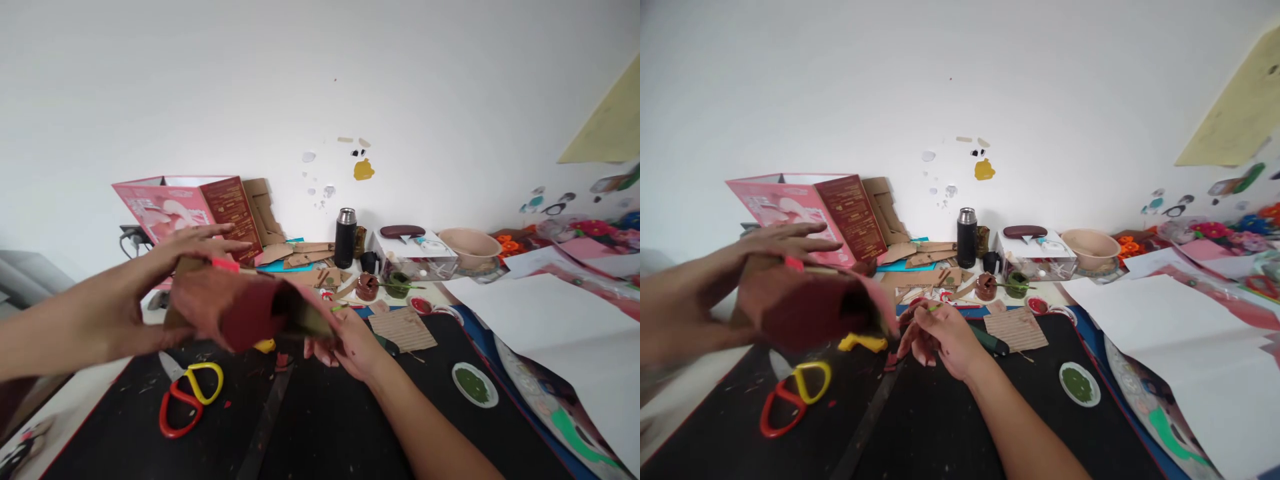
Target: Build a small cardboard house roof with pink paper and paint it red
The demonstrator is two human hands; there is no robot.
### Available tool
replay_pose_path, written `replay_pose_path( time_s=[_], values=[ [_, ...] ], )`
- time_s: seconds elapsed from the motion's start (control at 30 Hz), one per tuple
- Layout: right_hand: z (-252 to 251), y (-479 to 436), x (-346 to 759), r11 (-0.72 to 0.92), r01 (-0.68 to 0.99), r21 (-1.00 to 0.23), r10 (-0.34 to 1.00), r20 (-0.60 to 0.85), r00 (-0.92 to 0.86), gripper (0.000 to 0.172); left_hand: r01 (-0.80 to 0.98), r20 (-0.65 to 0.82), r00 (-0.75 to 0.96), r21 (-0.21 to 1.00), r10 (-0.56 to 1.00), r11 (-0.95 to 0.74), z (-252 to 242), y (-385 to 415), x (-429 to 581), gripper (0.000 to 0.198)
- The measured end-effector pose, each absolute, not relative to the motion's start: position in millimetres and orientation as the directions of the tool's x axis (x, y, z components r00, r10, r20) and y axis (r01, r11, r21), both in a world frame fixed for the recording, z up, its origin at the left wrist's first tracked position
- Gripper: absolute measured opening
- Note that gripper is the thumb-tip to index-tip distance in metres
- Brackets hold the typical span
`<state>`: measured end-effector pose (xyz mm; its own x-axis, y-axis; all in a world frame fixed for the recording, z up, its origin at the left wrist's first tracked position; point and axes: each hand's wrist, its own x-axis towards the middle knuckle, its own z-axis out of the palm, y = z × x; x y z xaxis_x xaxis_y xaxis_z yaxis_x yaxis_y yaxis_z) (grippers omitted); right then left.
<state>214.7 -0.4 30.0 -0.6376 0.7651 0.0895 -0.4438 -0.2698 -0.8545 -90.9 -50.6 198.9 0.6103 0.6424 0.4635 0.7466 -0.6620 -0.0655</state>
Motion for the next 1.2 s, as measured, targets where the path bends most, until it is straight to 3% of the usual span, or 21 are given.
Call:
replay_pose_path(
  time_s=[0.1, 0.2, 0.3, 0.37, 0.5, 0.7, 0.93, 1.03, 1.2],
  values=[
    [35, -1, 215, -0.276, -0.488, -0.828, 0.745, 0.137, -0.653, 0.062, 0.700, 0.501, 0.493, 0.257, 0.711, -0.666, 192, -30, -107, 0.076],
    [37, -2, 215, -0.274, -0.505, -0.818, 0.771, 0.127, -0.624, 0.064, 0.591, 0.488, 0.269, 0.597, 0.830, -0.542, 168, -11, -107, 0.068],
    [35, -2, 214, -0.265, -0.491, -0.830, 0.777, 0.118, -0.619, 0.068, 0.352, 0.336, 0.090, 0.870, 0.937, -0.346, 134, 3, -94, 0.062],
    [33, -2, 213, -0.261, -0.474, -0.841, 0.776, 0.109, -0.621, 0.070, 0.163, 0.206, 0.026, 0.965, 0.978, -0.208, 113, 10, -82, 0.061],
    [29, -1, 212, -0.225, -0.436, -0.872, 0.811, 0.080, -0.579, 0.069, -0.035, 0.099, -0.042, 0.994, 0.994, -0.100, 81, 21, -63, 0.059],
    [37, 0, 217, -0.157, -0.446, -0.881, 0.878, 0.082, -0.471, 0.060, -0.107, 0.012, -0.093, 0.994, 0.996, -0.022, 51, 27, -54, 0.065],
    [46, 3, 219, -0.103, -0.486, -0.868, 0.951, 0.056, -0.303, 0.047, -0.210, -0.065, -0.076, 0.976, 0.995, 0.047, 26, 18, -50, 0.055],
    [42, 4, 217, 0.008, -0.427, -0.904, 0.966, 0.118, -0.231, 0.047, -0.228, 0.014, -0.109, 0.973, 0.994, -0.039, 26, 18, -50, 0.061],
    [41, 3, 215, 0.123, -0.326, -0.937, 0.973, 0.178, -0.144, 0.050, -0.220, 0.291, -0.207, 0.917, 0.934, -0.334, 38, 19, -49, 0.050]
  ],
)
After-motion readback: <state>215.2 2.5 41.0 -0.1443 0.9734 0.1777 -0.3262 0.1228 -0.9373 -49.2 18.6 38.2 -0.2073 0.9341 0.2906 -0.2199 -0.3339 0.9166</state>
